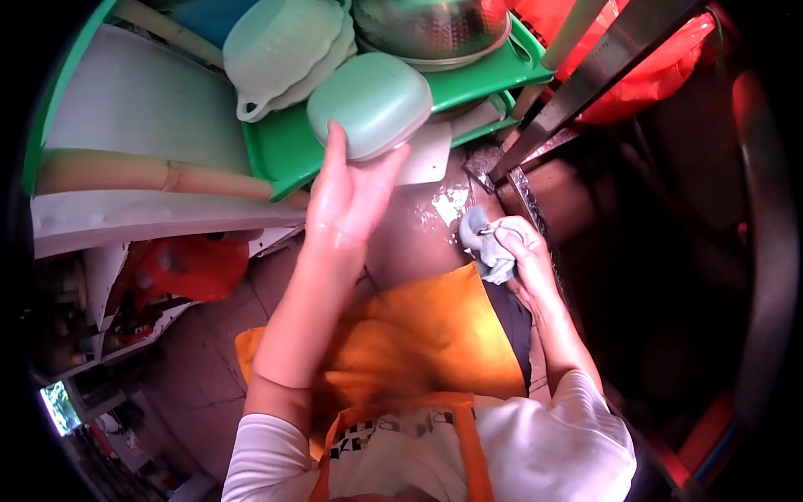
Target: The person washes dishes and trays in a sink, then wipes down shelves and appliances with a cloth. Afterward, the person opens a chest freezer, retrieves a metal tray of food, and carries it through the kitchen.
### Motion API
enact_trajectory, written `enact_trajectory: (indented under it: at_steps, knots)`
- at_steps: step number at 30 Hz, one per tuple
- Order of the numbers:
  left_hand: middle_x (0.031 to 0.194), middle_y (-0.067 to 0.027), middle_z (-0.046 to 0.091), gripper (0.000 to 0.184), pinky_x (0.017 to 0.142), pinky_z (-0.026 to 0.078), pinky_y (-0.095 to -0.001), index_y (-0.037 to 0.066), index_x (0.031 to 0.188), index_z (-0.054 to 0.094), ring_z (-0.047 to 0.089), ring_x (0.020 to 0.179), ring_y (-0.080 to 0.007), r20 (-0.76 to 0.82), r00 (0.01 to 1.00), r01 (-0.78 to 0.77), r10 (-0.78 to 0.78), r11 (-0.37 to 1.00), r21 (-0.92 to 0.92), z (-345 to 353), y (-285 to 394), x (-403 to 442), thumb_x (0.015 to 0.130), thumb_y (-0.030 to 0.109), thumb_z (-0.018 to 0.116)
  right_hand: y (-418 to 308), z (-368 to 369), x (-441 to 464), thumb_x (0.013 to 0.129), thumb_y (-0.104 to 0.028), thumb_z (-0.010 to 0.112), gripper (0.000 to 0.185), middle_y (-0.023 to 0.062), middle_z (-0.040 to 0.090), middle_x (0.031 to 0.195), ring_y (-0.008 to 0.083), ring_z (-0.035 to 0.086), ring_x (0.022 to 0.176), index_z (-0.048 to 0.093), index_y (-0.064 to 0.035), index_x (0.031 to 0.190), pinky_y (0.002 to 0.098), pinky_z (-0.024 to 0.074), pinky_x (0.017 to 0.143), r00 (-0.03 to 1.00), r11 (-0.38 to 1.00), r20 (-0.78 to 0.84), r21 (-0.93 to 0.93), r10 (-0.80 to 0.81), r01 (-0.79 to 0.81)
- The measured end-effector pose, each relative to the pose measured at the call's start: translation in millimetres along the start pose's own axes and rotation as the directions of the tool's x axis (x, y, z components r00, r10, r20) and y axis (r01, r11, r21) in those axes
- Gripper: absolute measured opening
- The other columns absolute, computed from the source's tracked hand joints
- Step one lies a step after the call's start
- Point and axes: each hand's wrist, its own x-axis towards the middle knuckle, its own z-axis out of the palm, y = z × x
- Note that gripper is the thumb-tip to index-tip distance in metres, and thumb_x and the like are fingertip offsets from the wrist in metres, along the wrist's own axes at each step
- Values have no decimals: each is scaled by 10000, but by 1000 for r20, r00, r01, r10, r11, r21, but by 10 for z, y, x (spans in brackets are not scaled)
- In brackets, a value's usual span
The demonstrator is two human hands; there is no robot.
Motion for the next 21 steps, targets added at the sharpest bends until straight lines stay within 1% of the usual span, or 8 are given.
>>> enact_trajectory:
  at_steps: [3,7,9,10,13,16,18,21]
  knots:
    - [1448,-173,278,596,1119,216,-503,-8,1379,256,243,1359,-317,62,998,27,-19,990,-139,-119,-80,44,966,380,441,98,-66,44,872,-133,603,133,65,619,853,125,600,748,567,-28,945,268,501,685,997,997,64,70,38,-42]
    - [1385,-176,370,554,1062,310,-447,6,1306,378,335,1297,-310,-144,990,73,10,826,558,-729,-469,17,929,385,522,128,-204,130,852,-119,625,153,72,623,868,143,614,795,568,-32,965,274,503,733,999,995,52,99,-14,9]
    - [1341,-177,425,480,1020,345,-431,5,1243,460,404,1238,-306,284,947,-266,151,-125,956,-1167,-528,270,853,236,614,105,-257,153,861,-106,612,145,54,623,876,124,613,805,575,-38,983,253,504,712,999,997,13,69,-44,43]
    - [1312,-182,456,473,1009,354,-424,-2,1213,493,430,1216,-312,516,838,-291,177,-656,697,-1263,-514,343,809,191,649,77,-250,156,863,-101,609,146,50,620,884,119,611,805,576,-36,989,242,506,703,999,995,-2,83,-54,54]
    - [1194,-171,554,425,935,416,-422,14,1143,559,529,1087,-327,771,635,-405,44,-832,381,-1409,-294,747,739,110,652,24,-230,144,865,-103,609,171,59,618,923,129,613,844,576,-28,1015,248,511,737,995,989,-25,110,-92,94]
    - [1076,-135,625,339,846,461,-424,56,1078,607,589,953,-337,703,709,-525,-55,-707,474,-1292,-257,653,739,65,614,-16,-299,131,863,-96,608,197,78,618,970,149,612,897,570,-16,1039,265,507,786,999,989,-39,147,-28,33]
    - [949,-116,651,270,768,480,-411,113,1042,618,604,880,-324,822,550,-693,-146,-630,351,-1160,-290,380,780,55,589,-26,-312,122,859,-98,598,209,95,628,967,163,630,875,560,-14,1046,277,527,750,996,990,-79,134,-44,54]
    - [939,-115,656,185,750,478,-352,16,1035,586,621,866,-273,300,936,-353,-187,-498,792,-877,-269,-79,897,129,537,15,-427,149,879,-147,564,216,116,637,951,187,637,862,555,-32,1061,365,536,794,997,993,-51,101,-50,55]
